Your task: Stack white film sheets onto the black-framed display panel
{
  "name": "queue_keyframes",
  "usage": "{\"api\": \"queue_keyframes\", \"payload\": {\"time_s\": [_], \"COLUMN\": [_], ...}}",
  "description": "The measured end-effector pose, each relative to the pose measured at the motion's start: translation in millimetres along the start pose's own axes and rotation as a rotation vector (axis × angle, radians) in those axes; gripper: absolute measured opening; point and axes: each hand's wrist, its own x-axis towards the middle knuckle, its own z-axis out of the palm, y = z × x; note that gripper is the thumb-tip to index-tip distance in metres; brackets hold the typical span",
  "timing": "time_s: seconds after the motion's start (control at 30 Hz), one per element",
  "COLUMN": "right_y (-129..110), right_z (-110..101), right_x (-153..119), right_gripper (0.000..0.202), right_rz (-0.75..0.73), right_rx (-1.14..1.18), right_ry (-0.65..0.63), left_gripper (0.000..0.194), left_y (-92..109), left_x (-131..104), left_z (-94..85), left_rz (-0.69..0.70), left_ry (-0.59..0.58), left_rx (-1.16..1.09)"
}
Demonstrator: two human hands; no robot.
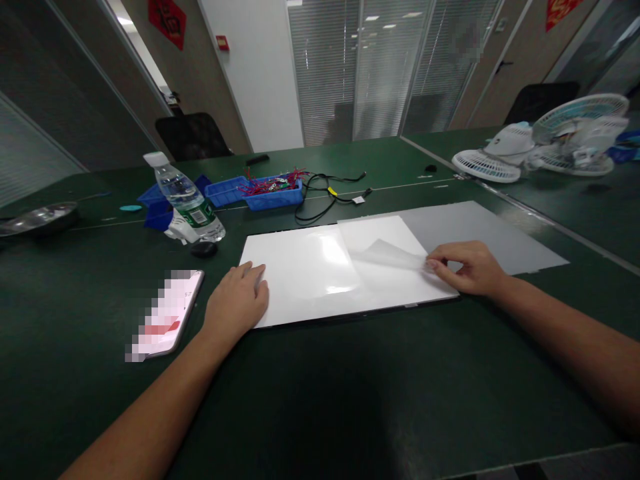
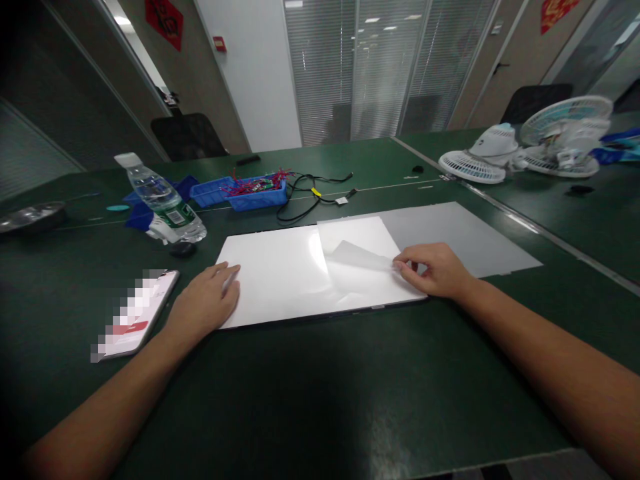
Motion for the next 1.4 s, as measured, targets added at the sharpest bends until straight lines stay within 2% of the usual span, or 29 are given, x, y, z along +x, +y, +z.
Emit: {"api": "queue_keyframes", "payload": {"time_s": [0.07, 0.13, 0.27, 0.33, 0.47, 0.57, 0.7, 0.93, 1.1, 1.27, 1.4], "right_y": [-7, -6, 20, 42, 86, 104, 99, 59, 38, 35, 39], "right_z": [0, -1, -10, -17, -27, -28, -20, -2, 3, 2, 3], "right_x": [0, 1, 4, 5, 1, -3, 0, 9, 10, 8, 7], "right_gripper": [0.041, 0.047, 0.055, 0.057, 0.066, 0.069, 0.07, 0.073, 0.065, 0.054, 0.049], "right_rz": [-0.037, -0.01, 0.248, 0.374, 0.594, 0.686, 0.629, 0.412, 0.295, 0.181, 0.084], "right_rx": [0.04, 0.028, -0.167, -0.256, -0.39, -0.414, -0.407, -0.385, -0.299, -0.152, -0.024], "right_ry": [-0.061, -0.028, 0.215, 0.268, 0.144, 0.034, -0.008, 0.002, 0.016, -0.006, -0.041], "left_gripper": [0.054, 0.054, 0.055, 0.056, 0.055, 0.055, 0.056, 0.061, 0.068, 0.073, 0.062], "left_y": [0, 0, 0, 0, 2, 2, -1, 0, 4, 1, 0], "left_x": [0, 0, 1, 1, 1, 0, 0, -1, -1, 0, 1], "left_z": [0.0, 0.3, 0.4, -0.4, -2.6, -2.2, 1.1, -0.9, -4.6, 0.7, 3.9], "left_rz": [0.0, 0.0, 0.017, 0.024, 0.012, 0.008, -0.007, -0.008, -0.017, -0.021, -0.022], "left_ry": [0.0, -0.001, -0.003, 0.0, -0.001, -0.007, -0.018, 0.003, 0.0, -0.024, 0.01], "left_rx": [0.001, 0.002, 0.017, 0.027, 0.03, 0.024, 0.008, -0.06, -0.056, -0.032, -0.001]}}
